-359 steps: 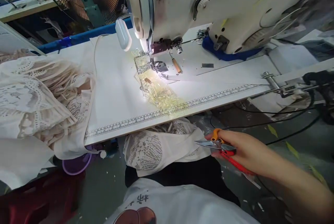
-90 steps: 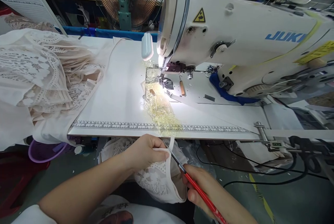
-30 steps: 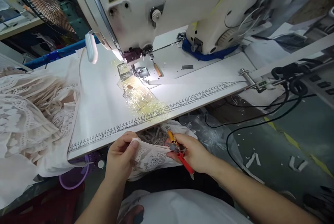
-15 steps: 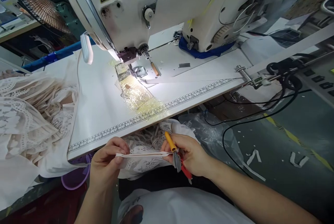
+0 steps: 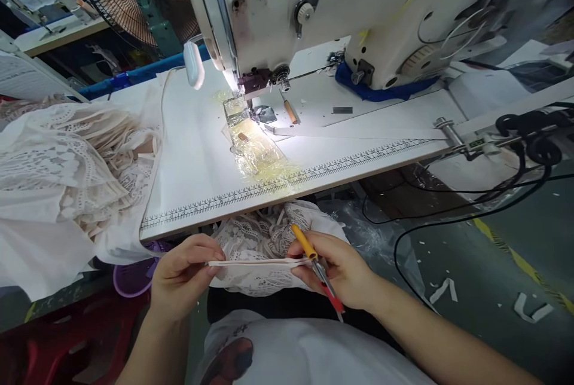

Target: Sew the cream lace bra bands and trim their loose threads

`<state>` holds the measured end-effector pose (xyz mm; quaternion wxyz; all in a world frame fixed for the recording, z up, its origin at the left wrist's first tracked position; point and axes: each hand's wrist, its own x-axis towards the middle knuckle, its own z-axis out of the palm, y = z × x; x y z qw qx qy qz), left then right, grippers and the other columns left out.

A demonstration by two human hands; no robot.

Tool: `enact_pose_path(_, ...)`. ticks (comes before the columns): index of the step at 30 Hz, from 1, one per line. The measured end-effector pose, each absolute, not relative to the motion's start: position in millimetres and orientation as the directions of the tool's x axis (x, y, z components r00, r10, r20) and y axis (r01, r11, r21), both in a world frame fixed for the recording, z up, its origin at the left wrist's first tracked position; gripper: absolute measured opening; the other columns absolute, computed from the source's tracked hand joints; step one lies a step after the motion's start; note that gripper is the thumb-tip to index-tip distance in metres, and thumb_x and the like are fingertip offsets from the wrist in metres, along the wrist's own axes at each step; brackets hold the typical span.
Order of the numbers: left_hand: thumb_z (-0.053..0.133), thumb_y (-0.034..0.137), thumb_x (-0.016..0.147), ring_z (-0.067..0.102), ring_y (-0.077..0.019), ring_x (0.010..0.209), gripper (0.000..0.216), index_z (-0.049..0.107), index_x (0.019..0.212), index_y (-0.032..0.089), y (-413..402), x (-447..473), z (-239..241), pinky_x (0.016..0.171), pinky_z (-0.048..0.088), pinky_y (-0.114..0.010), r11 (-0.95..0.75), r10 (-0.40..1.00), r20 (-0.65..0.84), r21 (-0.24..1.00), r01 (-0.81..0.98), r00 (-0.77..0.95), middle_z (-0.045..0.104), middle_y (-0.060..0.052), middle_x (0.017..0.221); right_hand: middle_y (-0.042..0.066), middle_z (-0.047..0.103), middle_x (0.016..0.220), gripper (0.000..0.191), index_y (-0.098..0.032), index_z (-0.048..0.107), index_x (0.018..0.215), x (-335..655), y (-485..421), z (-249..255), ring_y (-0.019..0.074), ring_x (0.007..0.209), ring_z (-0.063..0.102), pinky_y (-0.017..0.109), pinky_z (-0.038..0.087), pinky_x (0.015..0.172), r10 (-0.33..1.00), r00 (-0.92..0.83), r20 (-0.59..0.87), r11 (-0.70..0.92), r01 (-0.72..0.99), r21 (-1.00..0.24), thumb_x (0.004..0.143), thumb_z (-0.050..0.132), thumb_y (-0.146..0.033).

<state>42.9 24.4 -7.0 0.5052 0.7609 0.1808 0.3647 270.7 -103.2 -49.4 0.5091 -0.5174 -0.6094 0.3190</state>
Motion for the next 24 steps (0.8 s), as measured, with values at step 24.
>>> enact_pose_path(24, 0.052, 0.001, 0.081, 0.058, -0.0071, 0.039, 0.030, 0.067, 0.096, 0.023, 37, 28, 17, 0.042, 0.053, -0.020, -0.501, 0.635, 0.297, 0.861, 0.087, 0.713, 0.070, -0.006, 0.094, 0.001, 0.053, 0.066, 0.004, -0.020, 0.054, 0.073, 264, -67, -30, 0.0142, 0.058, 0.050, 0.028, 0.043, 0.052, 0.950, 0.175, 0.257, 0.230, 0.159, -0.960, 0.076, 0.056, -0.020)
